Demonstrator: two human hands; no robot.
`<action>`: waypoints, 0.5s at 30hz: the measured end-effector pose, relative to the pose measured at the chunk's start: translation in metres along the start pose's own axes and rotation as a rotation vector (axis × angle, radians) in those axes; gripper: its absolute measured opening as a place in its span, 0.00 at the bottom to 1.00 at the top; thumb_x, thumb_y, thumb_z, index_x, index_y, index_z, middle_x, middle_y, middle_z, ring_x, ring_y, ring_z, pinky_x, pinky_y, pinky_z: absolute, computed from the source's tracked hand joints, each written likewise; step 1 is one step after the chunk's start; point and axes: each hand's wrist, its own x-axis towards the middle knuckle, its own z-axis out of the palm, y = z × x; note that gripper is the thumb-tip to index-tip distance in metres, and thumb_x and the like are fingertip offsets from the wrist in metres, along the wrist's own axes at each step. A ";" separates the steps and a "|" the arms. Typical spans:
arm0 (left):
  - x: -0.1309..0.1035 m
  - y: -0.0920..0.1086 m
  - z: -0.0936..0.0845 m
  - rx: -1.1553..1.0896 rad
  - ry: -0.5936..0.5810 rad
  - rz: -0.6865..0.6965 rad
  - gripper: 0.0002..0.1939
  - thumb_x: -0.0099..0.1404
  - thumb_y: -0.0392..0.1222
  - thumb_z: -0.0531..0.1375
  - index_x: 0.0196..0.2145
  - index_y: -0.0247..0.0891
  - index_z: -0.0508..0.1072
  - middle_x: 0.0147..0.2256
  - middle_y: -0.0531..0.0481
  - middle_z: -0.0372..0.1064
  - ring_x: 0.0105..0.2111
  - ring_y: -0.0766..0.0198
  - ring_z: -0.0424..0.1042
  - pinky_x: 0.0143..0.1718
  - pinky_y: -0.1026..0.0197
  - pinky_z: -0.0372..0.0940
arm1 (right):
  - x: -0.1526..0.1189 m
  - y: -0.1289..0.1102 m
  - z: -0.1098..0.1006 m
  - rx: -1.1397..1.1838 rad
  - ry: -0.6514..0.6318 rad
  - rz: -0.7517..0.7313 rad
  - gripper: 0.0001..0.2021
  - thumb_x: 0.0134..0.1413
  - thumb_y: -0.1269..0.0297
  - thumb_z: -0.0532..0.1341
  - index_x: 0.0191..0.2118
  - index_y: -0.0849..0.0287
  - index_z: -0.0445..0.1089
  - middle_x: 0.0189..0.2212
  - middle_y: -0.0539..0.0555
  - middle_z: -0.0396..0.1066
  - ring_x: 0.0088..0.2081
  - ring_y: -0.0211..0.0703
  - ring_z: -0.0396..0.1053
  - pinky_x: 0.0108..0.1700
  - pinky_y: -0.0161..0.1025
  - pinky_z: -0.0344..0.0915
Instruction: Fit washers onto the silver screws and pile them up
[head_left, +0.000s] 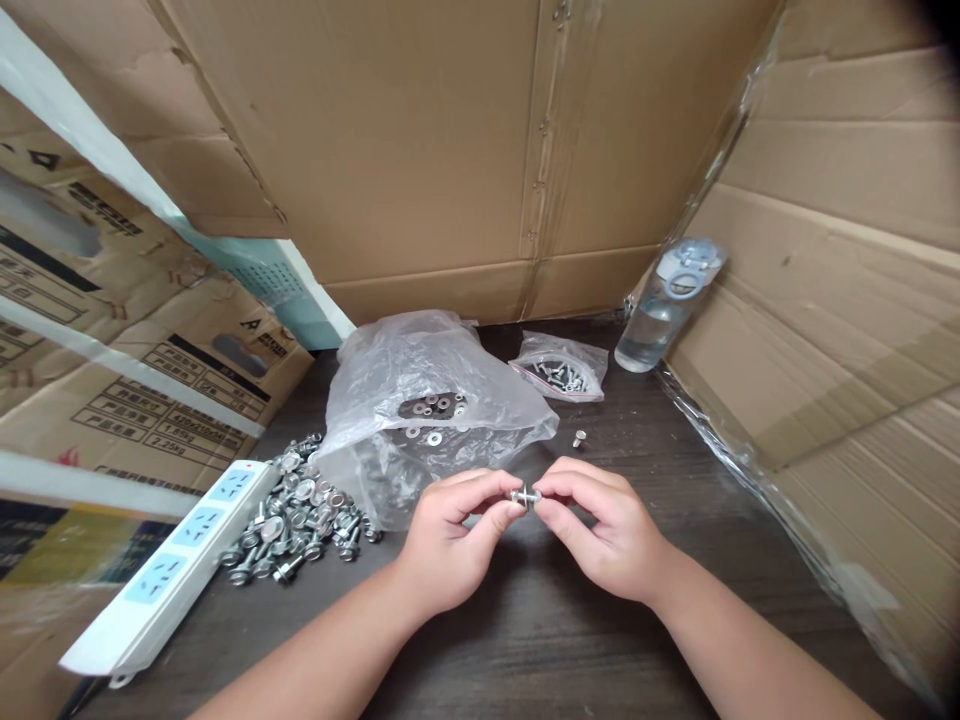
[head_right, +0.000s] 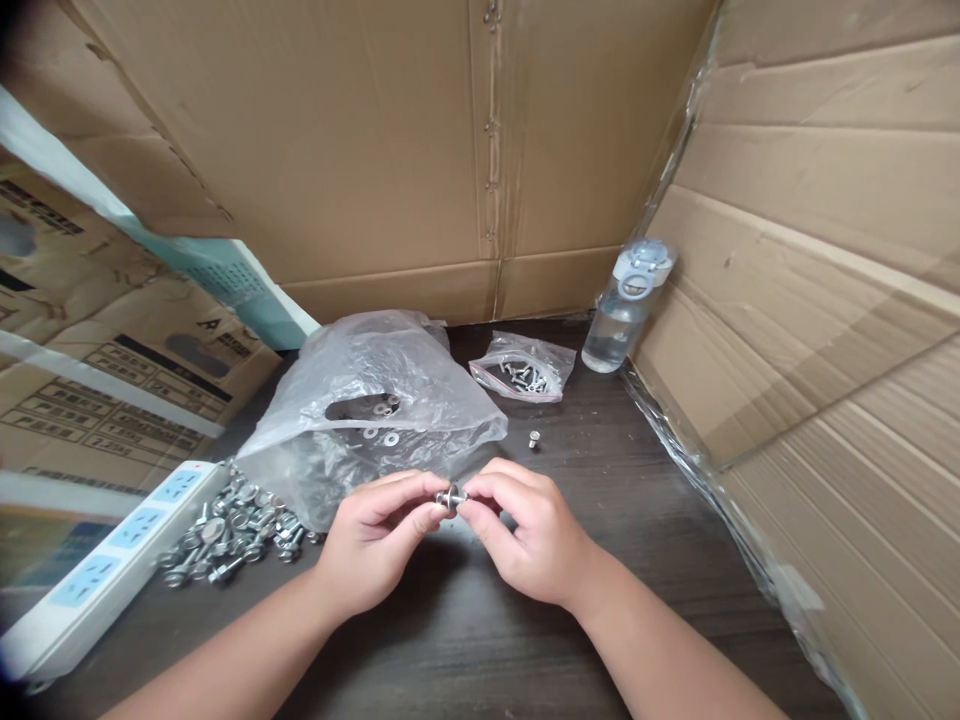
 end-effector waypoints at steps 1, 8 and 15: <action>0.000 -0.001 0.000 0.009 0.002 0.014 0.06 0.65 0.38 0.61 0.36 0.34 0.77 0.27 0.51 0.71 0.27 0.72 0.70 0.30 0.70 0.65 | 0.000 0.000 0.000 -0.006 -0.011 0.008 0.05 0.61 0.74 0.58 0.38 0.62 0.71 0.30 0.54 0.68 0.31 0.34 0.65 0.34 0.33 0.64; -0.001 0.000 0.000 0.002 0.007 0.009 0.06 0.64 0.37 0.61 0.36 0.34 0.77 0.26 0.51 0.72 0.26 0.72 0.70 0.30 0.71 0.65 | 0.000 0.001 -0.001 -0.015 0.006 0.016 0.07 0.60 0.72 0.59 0.44 0.62 0.69 0.31 0.53 0.66 0.31 0.33 0.66 0.34 0.32 0.66; -0.002 0.000 -0.001 0.002 0.027 -0.020 0.06 0.64 0.38 0.61 0.36 0.33 0.77 0.27 0.49 0.73 0.27 0.71 0.72 0.30 0.71 0.67 | -0.002 0.017 -0.012 -0.052 0.195 0.133 0.09 0.59 0.68 0.61 0.45 0.61 0.69 0.33 0.53 0.68 0.33 0.35 0.68 0.34 0.33 0.69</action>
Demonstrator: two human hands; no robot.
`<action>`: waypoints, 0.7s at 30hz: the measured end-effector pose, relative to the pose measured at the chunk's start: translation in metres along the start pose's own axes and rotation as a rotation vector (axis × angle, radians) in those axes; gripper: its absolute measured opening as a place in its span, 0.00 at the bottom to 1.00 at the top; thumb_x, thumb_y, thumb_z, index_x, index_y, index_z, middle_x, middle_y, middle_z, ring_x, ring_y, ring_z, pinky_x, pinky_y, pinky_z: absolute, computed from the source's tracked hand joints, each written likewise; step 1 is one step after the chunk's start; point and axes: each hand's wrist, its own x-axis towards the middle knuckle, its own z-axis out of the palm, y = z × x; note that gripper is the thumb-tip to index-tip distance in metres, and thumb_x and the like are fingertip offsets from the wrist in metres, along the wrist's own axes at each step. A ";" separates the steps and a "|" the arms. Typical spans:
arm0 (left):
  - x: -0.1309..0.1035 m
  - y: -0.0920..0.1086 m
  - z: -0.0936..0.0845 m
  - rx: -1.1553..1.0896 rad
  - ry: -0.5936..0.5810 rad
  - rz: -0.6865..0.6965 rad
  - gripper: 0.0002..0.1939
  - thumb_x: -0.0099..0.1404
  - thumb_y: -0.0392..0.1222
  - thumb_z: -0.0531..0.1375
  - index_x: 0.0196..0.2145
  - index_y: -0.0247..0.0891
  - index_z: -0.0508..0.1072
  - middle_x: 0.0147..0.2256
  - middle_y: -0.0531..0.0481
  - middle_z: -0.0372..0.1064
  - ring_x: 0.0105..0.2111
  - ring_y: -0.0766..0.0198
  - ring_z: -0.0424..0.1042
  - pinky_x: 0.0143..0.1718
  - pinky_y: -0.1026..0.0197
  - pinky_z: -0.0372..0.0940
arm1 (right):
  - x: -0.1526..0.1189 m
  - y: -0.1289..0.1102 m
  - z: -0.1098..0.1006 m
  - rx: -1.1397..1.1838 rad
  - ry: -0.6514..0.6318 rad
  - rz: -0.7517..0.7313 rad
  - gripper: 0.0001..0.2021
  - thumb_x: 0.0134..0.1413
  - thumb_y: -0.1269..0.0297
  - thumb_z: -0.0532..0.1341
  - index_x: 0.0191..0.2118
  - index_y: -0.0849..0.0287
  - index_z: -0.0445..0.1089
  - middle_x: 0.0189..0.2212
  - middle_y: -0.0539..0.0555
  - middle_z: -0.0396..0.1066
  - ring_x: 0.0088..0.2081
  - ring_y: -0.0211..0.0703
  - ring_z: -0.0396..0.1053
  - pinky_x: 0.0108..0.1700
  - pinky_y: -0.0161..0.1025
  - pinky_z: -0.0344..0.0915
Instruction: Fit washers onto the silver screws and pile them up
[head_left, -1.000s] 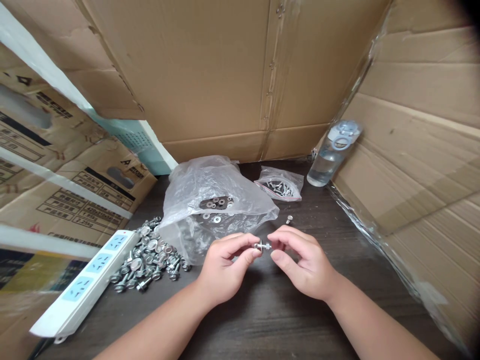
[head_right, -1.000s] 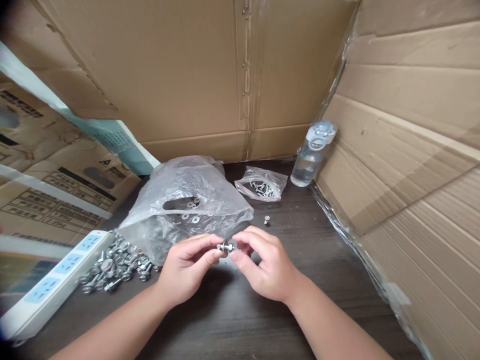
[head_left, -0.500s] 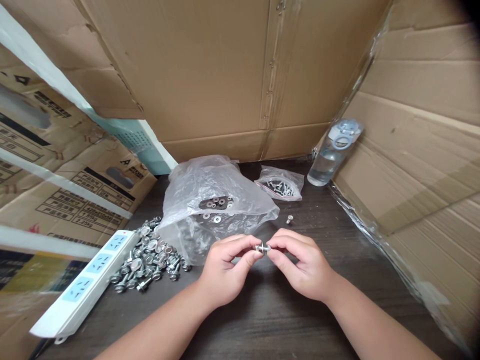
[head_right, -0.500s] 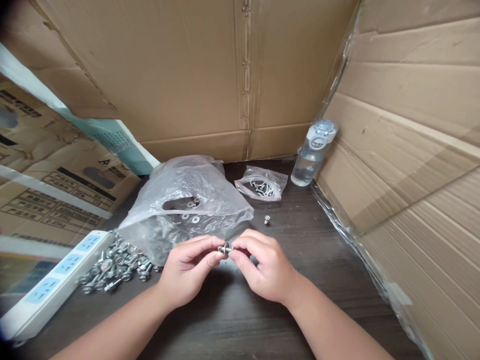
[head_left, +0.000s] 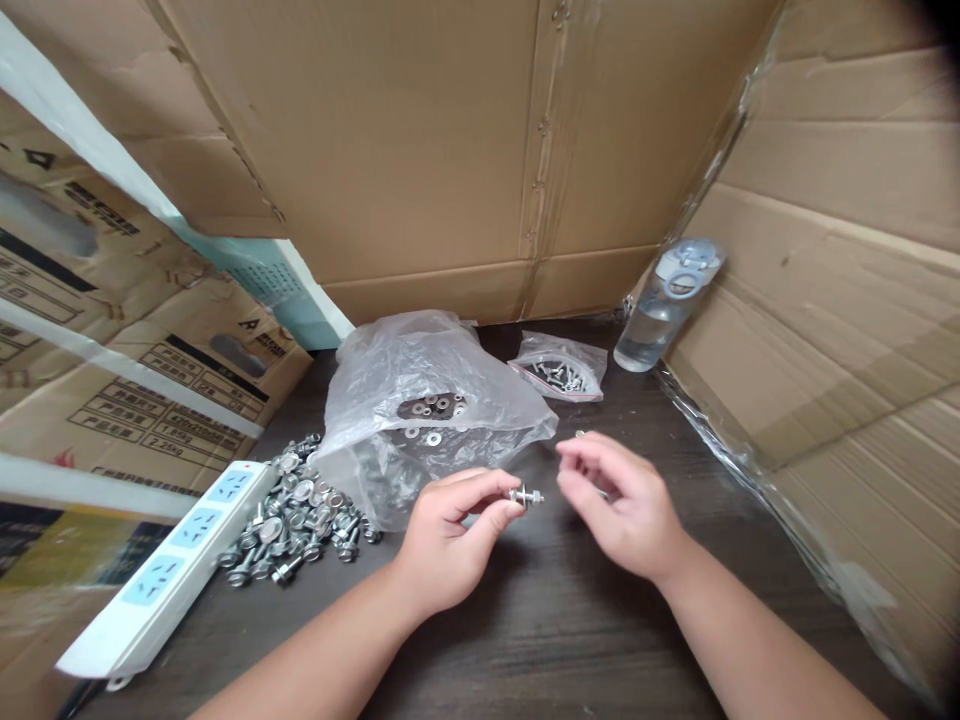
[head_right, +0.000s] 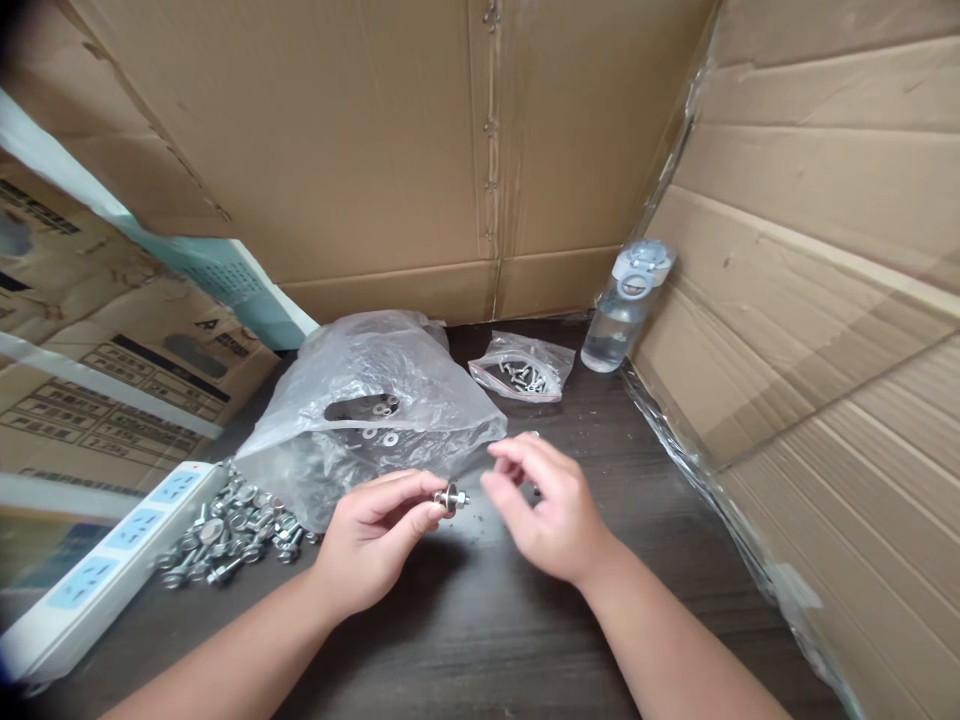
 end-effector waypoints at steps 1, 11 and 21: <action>0.000 0.000 0.000 -0.001 0.007 -0.006 0.06 0.64 0.38 0.61 0.36 0.33 0.77 0.27 0.49 0.74 0.27 0.70 0.72 0.30 0.71 0.67 | 0.003 0.007 -0.005 -0.016 0.088 0.100 0.09 0.59 0.65 0.61 0.44 0.61 0.70 0.32 0.53 0.69 0.32 0.35 0.69 0.34 0.33 0.69; 0.000 0.002 -0.002 -0.015 0.015 -0.008 0.06 0.64 0.37 0.60 0.35 0.34 0.78 0.27 0.50 0.74 0.27 0.72 0.71 0.30 0.73 0.66 | 0.025 0.064 -0.018 -0.119 0.103 0.656 0.21 0.36 0.66 0.70 0.41 0.64 0.76 0.38 0.58 0.76 0.26 0.34 0.68 0.35 0.37 0.67; 0.001 -0.005 -0.001 -0.031 0.043 -0.026 0.07 0.63 0.38 0.61 0.35 0.34 0.78 0.28 0.50 0.73 0.27 0.72 0.70 0.30 0.71 0.65 | 0.023 0.074 -0.019 0.010 0.175 0.653 0.18 0.42 0.57 0.62 0.35 0.68 0.72 0.25 0.57 0.73 0.22 0.36 0.68 0.25 0.35 0.69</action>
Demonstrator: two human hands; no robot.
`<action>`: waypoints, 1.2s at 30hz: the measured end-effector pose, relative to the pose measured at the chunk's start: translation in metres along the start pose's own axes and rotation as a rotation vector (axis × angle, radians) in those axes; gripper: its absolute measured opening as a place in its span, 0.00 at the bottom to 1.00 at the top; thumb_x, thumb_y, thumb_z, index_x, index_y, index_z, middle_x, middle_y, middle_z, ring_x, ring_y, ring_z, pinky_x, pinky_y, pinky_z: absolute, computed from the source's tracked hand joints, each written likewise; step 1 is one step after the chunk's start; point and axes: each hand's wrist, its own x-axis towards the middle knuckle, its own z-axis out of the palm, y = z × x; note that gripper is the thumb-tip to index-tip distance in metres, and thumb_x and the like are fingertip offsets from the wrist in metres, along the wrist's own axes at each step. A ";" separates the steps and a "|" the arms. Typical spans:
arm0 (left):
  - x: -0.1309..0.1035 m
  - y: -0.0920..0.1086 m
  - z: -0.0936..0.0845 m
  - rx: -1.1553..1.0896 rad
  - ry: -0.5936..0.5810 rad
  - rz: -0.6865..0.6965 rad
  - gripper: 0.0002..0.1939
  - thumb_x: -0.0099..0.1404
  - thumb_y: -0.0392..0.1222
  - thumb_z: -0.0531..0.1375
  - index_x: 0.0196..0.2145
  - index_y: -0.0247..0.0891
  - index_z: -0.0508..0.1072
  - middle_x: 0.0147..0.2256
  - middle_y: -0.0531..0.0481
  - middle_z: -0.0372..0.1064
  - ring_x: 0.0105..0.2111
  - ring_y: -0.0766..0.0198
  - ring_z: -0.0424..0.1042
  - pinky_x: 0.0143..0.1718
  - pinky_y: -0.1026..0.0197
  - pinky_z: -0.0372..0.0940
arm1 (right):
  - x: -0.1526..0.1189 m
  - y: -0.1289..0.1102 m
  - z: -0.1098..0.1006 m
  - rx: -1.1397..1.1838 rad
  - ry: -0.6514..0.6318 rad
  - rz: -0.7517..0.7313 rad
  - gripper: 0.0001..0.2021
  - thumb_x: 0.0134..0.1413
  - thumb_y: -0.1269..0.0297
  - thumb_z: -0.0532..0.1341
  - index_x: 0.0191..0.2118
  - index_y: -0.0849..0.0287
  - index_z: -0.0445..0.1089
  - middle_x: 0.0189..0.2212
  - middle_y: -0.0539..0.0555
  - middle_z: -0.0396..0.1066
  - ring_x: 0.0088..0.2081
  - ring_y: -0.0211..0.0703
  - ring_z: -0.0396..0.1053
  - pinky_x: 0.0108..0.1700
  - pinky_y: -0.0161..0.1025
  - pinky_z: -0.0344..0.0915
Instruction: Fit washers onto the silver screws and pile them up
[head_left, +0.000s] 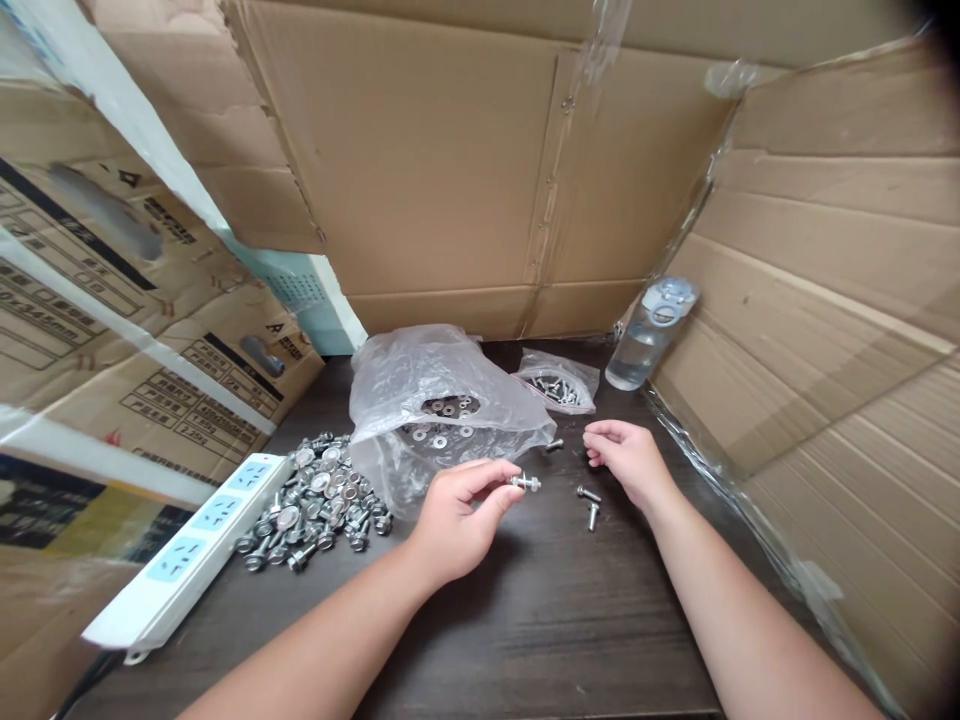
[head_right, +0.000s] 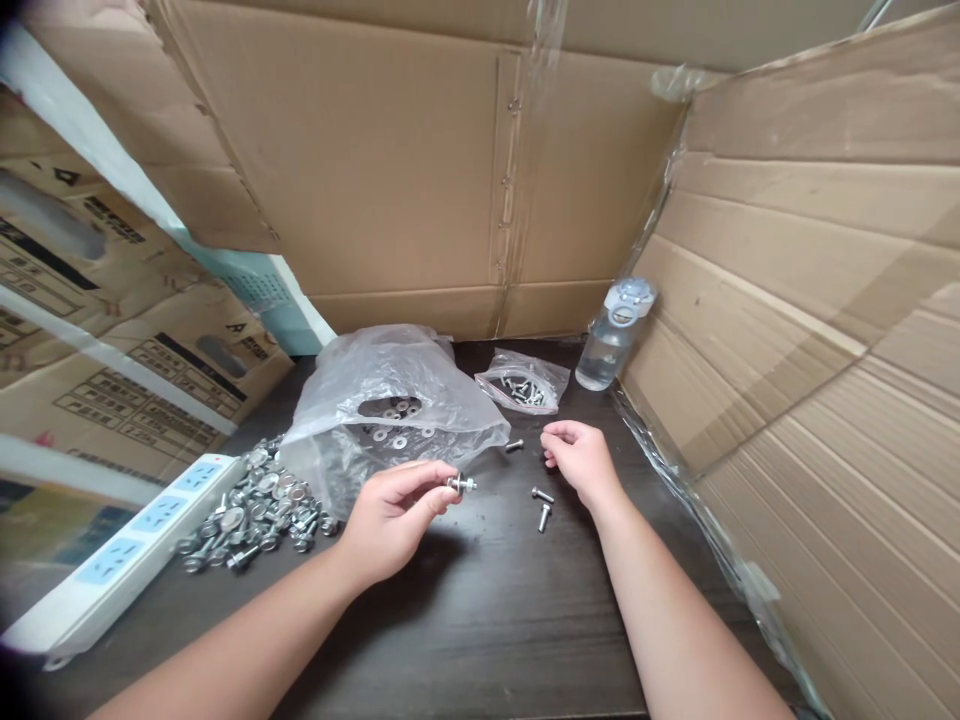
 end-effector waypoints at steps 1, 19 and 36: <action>0.000 -0.001 0.000 -0.002 0.003 0.000 0.07 0.63 0.38 0.61 0.35 0.34 0.78 0.28 0.50 0.73 0.27 0.72 0.70 0.30 0.71 0.65 | 0.001 0.002 0.000 -0.017 -0.004 -0.007 0.17 0.43 0.58 0.62 0.35 0.69 0.72 0.25 0.57 0.72 0.22 0.36 0.68 0.24 0.35 0.69; -0.002 -0.003 0.002 0.035 -0.018 0.009 0.06 0.63 0.38 0.61 0.36 0.35 0.78 0.29 0.50 0.74 0.28 0.70 0.71 0.31 0.70 0.66 | 0.000 -0.012 0.015 -0.422 -0.350 -0.478 0.10 0.52 0.72 0.60 0.35 0.58 0.79 0.37 0.57 0.76 0.43 0.50 0.70 0.53 0.50 0.64; -0.001 -0.001 0.001 0.053 0.001 0.000 0.07 0.63 0.39 0.61 0.35 0.34 0.78 0.29 0.48 0.75 0.28 0.69 0.71 0.31 0.68 0.66 | -0.009 -0.033 -0.018 0.903 -0.163 0.284 0.14 0.39 0.70 0.66 0.36 0.63 0.67 0.23 0.48 0.62 0.24 0.30 0.64 0.23 0.27 0.65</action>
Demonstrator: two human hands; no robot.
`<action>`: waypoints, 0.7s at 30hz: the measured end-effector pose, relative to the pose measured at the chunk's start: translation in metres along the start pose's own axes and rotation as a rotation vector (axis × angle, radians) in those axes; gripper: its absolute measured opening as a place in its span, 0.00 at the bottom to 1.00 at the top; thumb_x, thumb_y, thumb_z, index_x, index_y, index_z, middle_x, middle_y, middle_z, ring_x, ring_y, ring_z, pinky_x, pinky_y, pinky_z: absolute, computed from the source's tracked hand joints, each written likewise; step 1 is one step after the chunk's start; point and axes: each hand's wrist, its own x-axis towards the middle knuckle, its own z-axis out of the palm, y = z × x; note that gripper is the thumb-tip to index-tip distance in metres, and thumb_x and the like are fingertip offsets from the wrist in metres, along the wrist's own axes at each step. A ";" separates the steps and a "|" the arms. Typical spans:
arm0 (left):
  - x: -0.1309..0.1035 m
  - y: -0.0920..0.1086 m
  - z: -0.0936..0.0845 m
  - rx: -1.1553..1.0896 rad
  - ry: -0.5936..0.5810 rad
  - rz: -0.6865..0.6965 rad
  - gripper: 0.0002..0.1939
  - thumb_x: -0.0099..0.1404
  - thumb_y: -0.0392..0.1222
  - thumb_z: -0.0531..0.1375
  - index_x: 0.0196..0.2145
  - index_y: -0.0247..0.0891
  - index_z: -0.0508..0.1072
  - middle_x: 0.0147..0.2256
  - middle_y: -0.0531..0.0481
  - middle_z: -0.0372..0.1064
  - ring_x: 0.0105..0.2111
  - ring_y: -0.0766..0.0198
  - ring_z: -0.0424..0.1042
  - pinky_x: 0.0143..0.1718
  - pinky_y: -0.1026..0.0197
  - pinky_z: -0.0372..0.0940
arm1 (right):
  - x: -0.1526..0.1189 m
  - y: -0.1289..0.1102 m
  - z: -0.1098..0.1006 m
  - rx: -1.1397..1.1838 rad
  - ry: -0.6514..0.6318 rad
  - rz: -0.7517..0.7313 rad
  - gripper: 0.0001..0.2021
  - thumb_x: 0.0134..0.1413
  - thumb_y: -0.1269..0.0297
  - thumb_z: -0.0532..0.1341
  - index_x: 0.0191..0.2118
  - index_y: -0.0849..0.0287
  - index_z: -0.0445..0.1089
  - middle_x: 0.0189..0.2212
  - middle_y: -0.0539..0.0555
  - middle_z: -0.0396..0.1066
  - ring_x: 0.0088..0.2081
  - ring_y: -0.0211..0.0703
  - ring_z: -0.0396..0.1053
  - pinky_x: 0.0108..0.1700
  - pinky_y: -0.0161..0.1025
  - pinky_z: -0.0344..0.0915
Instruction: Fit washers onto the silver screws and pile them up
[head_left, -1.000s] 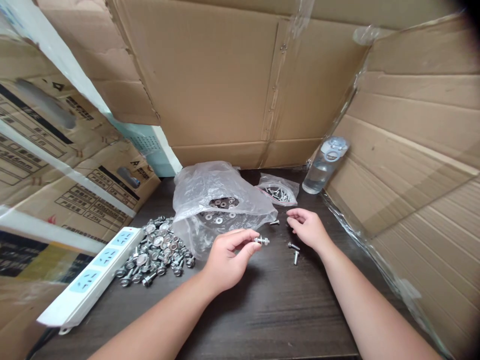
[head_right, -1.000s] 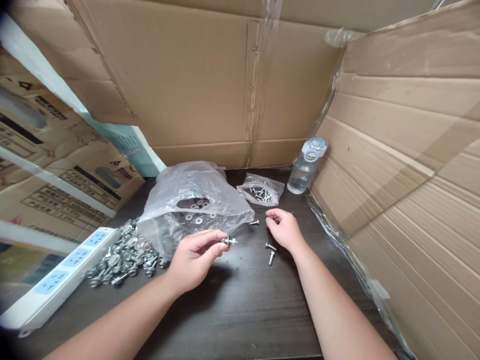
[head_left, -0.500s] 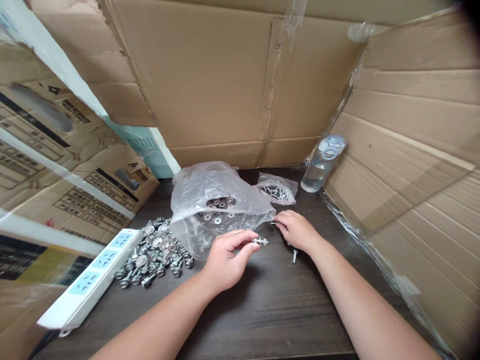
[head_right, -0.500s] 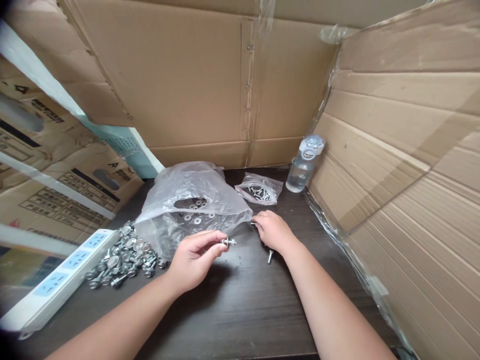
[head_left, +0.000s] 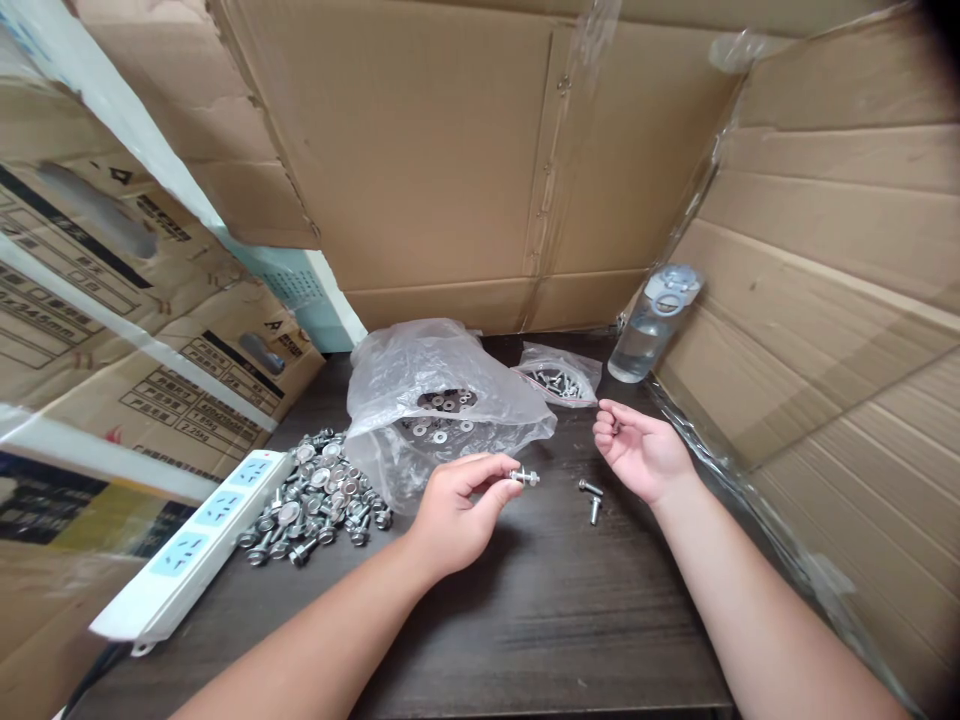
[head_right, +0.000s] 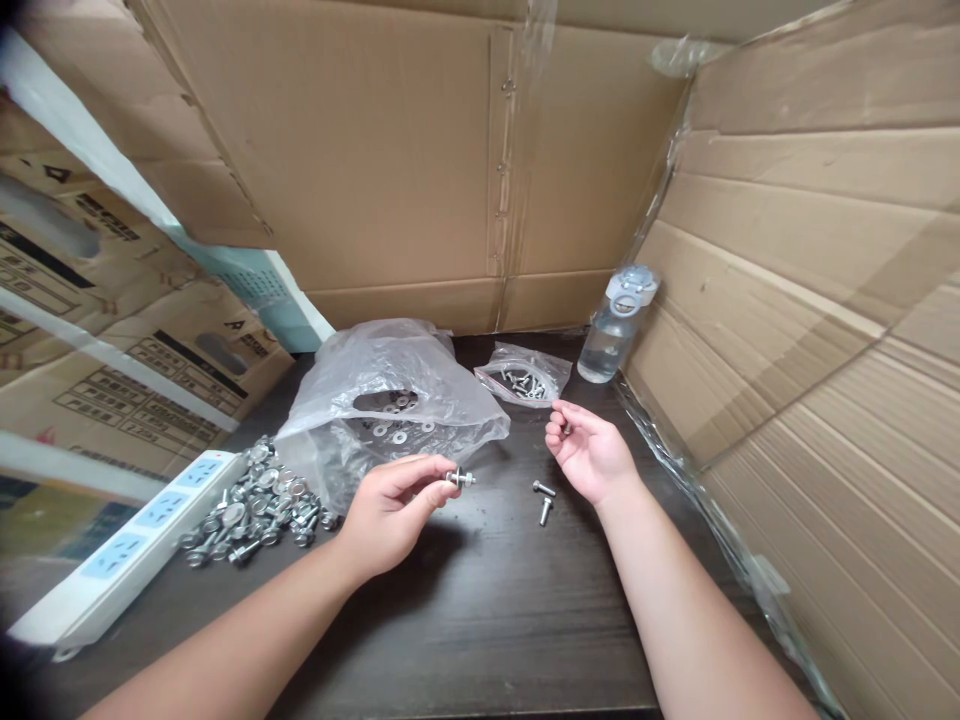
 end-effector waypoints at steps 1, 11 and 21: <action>0.000 0.000 0.000 -0.010 -0.002 -0.008 0.07 0.63 0.40 0.61 0.35 0.34 0.78 0.29 0.48 0.75 0.28 0.69 0.71 0.31 0.68 0.66 | -0.001 0.002 0.002 -0.017 -0.005 -0.004 0.13 0.39 0.69 0.67 0.34 0.63 0.67 0.20 0.46 0.58 0.20 0.28 0.59 0.19 0.26 0.60; -0.002 0.004 0.004 -0.112 -0.020 -0.071 0.07 0.62 0.39 0.62 0.34 0.33 0.78 0.28 0.48 0.73 0.27 0.70 0.70 0.30 0.69 0.66 | -0.046 0.048 0.037 -0.445 -0.342 0.172 0.25 0.53 0.47 0.64 0.46 0.65 0.68 0.15 0.44 0.57 0.14 0.30 0.54 0.15 0.28 0.51; -0.004 0.009 0.009 -0.451 -0.012 -0.307 0.10 0.60 0.43 0.64 0.34 0.32 0.79 0.27 0.48 0.73 0.27 0.69 0.71 0.28 0.70 0.68 | -0.062 0.064 0.030 -0.562 -0.458 -0.129 0.20 0.60 0.52 0.60 0.52 0.59 0.69 0.19 0.46 0.53 0.19 0.29 0.50 0.20 0.28 0.50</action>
